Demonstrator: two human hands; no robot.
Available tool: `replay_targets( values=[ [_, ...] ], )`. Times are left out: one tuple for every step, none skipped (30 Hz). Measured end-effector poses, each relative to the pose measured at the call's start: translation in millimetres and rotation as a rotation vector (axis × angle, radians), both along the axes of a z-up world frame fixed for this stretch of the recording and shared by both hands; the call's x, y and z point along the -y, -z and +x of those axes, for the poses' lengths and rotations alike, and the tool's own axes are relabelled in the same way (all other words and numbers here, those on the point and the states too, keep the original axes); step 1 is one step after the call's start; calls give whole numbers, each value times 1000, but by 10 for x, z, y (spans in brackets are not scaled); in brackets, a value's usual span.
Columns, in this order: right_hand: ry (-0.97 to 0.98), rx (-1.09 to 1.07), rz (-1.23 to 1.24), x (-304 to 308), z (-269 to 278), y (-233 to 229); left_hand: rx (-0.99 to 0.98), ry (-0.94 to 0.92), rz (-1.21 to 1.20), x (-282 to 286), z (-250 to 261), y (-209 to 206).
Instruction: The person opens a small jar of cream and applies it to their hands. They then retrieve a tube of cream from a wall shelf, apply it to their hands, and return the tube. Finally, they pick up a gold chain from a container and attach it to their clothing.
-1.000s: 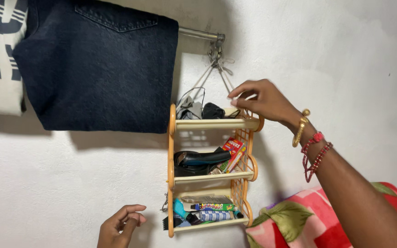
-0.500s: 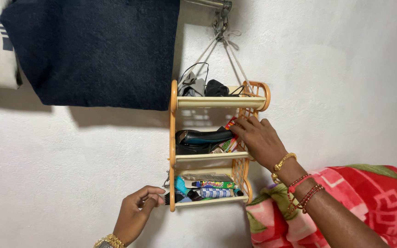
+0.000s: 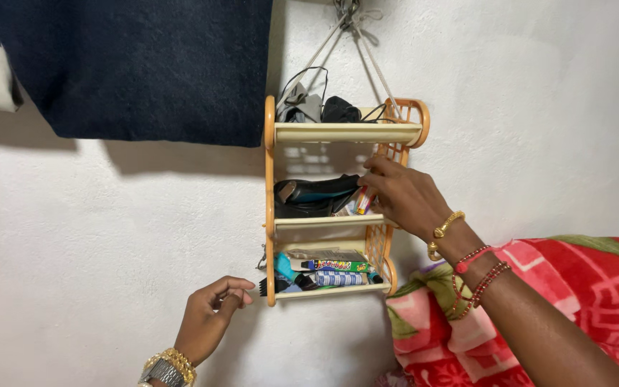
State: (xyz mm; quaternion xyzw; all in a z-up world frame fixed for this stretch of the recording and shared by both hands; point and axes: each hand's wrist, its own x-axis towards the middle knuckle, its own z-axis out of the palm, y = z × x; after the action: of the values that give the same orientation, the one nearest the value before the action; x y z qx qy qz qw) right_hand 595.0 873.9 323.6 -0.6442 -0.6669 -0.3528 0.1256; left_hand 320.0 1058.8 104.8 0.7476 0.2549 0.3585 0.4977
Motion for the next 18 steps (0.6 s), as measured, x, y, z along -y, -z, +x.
replay_targets(
  values=[
    [1, -58, 13, 32, -59, -10, 1, 2, 4, -9, -8, 4],
    [2, -117, 26, 60, -122, -4, 3, 5, 8, -17, -14, 11],
    [4, -175, 38, 86, -186, 15, 5, 7, 12, -17, -19, 22],
    [-54, -181, 35, 105, -248, 49, 7, 6, 10, -17, -20, 33],
    [-111, -188, 33, 130, -312, 111, 7, 6, 8, -14, -18, 44],
    [-168, -196, 31, 155, -367, 185, 8, 6, 5, -9, -20, 57],
    [-162, -253, -60, 165, -416, 277, 15, 10, 8, -6, -15, 71],
    [-157, -309, -151, 157, -471, 396, 23, 13, 11, -3, -2, 84],
    [-150, -366, -242, 147, -514, 520, 30, 18, 13, -2, 2, 99],
    [-156, -326, -249, 120, -549, 643, 28, 17, 17, -5, -1, 111],
    [-161, -285, -256, 77, -577, 759, 26, 17, 21, -5, 2, 118],
    [-166, -245, -264, 27, -587, 852, 24, 16, 24, -2, 0, 127],
    [-173, -322, -271, -38, -588, 927, 18, 14, 25, -8, -1, 130],
    [-180, -399, -277, -101, -587, 995, 12, 11, 26, -12, -3, 134],
    [-187, -477, -284, -170, -591, 1058, 5, 9, 27, -12, -14, 143],
    [-161, -476, -295, -244, -601, 1117, 14, 13, 24, -8, -20, 154],
    [-136, -472, -305, -324, -605, 1163, 24, 17, 23, -3, -18, 162],
    [-111, -469, -315, -409, -617, 1212, 35, 20, 21, 2, -17, 171]
  ],
)
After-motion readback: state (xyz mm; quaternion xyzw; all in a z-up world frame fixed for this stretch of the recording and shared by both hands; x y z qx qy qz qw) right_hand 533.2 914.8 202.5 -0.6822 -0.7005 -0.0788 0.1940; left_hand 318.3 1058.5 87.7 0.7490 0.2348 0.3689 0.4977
